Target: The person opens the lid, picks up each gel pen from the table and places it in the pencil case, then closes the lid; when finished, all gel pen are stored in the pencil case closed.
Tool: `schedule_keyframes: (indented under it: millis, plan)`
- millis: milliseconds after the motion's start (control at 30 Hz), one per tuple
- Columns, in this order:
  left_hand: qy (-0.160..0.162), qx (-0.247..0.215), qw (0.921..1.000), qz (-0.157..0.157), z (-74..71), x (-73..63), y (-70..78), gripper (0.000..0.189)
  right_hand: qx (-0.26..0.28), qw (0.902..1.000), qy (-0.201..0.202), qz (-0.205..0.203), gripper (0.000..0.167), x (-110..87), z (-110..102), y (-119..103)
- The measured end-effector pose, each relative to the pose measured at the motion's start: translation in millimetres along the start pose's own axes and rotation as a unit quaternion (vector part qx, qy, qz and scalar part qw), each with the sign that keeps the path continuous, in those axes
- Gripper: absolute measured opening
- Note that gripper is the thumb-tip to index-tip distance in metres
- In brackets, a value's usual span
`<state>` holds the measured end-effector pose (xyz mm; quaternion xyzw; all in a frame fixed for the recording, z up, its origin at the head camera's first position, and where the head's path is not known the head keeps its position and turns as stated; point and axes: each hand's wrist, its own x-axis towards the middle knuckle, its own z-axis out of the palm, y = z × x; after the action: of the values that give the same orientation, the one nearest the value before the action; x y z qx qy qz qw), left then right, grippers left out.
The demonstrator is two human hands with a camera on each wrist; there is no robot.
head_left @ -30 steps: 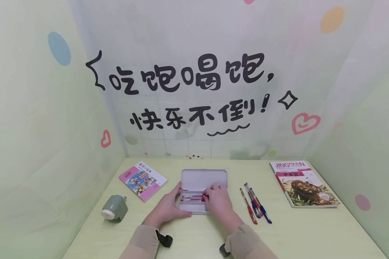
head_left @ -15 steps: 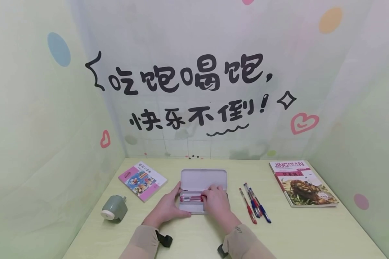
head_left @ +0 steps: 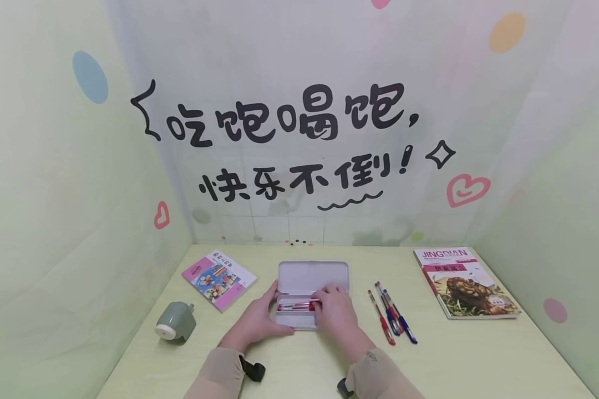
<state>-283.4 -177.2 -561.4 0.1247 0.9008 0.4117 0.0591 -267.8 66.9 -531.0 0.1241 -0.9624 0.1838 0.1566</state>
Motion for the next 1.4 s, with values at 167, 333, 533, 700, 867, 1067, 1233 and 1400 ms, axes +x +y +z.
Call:
schedule_keyframes:
  millis: [167, 333, 533, 700, 867, 1067, 1233, 1400]
  plan:
    - [-0.002, -0.002, 1.0000, -0.001, 0.4, -0.6, 1.4, 0.149, 0.028, 0.9990, 0.010, 0.033, 0.019, -7.1, -6, 18]
    - [0.001, 0.003, 1.0000, 0.007, -0.2, 0.4, 0.7, 0.149, 0.061, 0.9942, 0.017, 0.087, 0.032, -18.0, -18, 47]
    - [0.004, 0.006, 0.9999, 0.013, -2.8, 2.1, 0.7, 0.150, 0.076, 0.9884, 0.020, 0.130, 0.038, -31.9, -43, 79]
    - [0.004, 0.005, 1.0000, 0.006, -3.4, 1.9, 1.8, 0.150, 0.071, 0.9858, 0.029, 0.149, 0.043, -44.1, -56, 103]
    - [0.005, 0.002, 1.0000, 0.003, -2.1, 0.9, 1.5, 0.150, 0.058, 0.9835, 0.018, 0.170, 0.049, -55.0, -65, 127]
    - [0.001, 0.001, 1.0000, 0.000, 0.5, -0.1, 0.3, 0.150, 0.052, 0.9767, -0.034, 0.205, 0.055, -63.7, -76, 149]
    - [0.001, 0.003, 1.0000, -0.001, 0.5, -0.2, 0.2, 0.150, 0.037, 0.9734, -0.073, 0.214, 0.053, -66.0, -82, 155]
    - [0.001, 0.006, 1.0000, -0.003, -0.3, -0.8, 0.6, 0.150, 0.028, 0.9713, -0.088, 0.219, 0.042, -68.5, -82, 153]
